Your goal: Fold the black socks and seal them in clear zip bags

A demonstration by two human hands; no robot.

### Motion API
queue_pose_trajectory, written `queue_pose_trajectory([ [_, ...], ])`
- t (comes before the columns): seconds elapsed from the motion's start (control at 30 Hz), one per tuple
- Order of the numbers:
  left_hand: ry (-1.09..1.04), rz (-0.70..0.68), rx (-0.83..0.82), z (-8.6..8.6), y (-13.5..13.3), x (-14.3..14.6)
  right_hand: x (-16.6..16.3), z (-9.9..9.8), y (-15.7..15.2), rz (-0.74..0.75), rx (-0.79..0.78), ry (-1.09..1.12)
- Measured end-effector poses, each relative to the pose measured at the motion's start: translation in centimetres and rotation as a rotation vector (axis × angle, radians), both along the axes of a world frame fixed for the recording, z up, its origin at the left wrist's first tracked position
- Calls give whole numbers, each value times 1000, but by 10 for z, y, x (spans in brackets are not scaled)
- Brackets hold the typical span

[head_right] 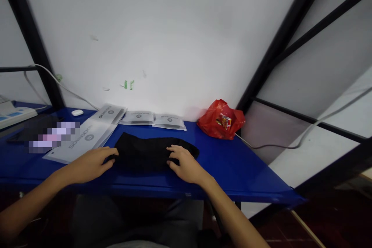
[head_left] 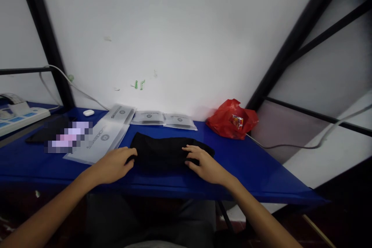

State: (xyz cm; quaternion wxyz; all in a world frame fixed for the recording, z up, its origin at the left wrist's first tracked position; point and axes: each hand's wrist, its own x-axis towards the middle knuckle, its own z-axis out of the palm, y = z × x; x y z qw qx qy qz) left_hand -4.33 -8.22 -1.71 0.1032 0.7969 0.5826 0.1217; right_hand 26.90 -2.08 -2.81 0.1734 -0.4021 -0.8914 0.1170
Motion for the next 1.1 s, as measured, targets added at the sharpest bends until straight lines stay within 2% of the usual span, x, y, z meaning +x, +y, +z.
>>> queue_pose_trajectory([
  [0.17,-240,-19,-114,22,9,-8,-4,31,4,-19,-164,66],
  [0.27,-268,83,-97,25,29,-7,-9,41,23,-77,-208,94],
  [0.33,-235,162,-74,22,45,-3,-15,41,39,-159,-190,102],
  [0.4,-149,245,-21,15,59,3,-22,36,52,-314,-101,69],
  [0.47,9,346,95,5,69,11,-33,27,59,-465,70,14],
  [0.53,151,341,241,-5,72,22,-44,15,56,-484,257,-1],
  [0.6,198,249,347,-14,72,31,-56,3,48,-391,349,23],
  [0.67,174,156,364,-21,69,38,-64,-9,38,-232,330,-8],
  [0.77,175,119,223,-32,64,40,-66,-24,28,-117,210,-94],
  [0.87,198,160,96,-41,62,34,-54,-32,29,-159,99,-127],
  [0.97,203,181,77,-47,62,27,-34,-37,35,-187,48,-137],
  [1.1,239,199,49,-44,59,24,-9,-39,41,-231,2,-133],
])
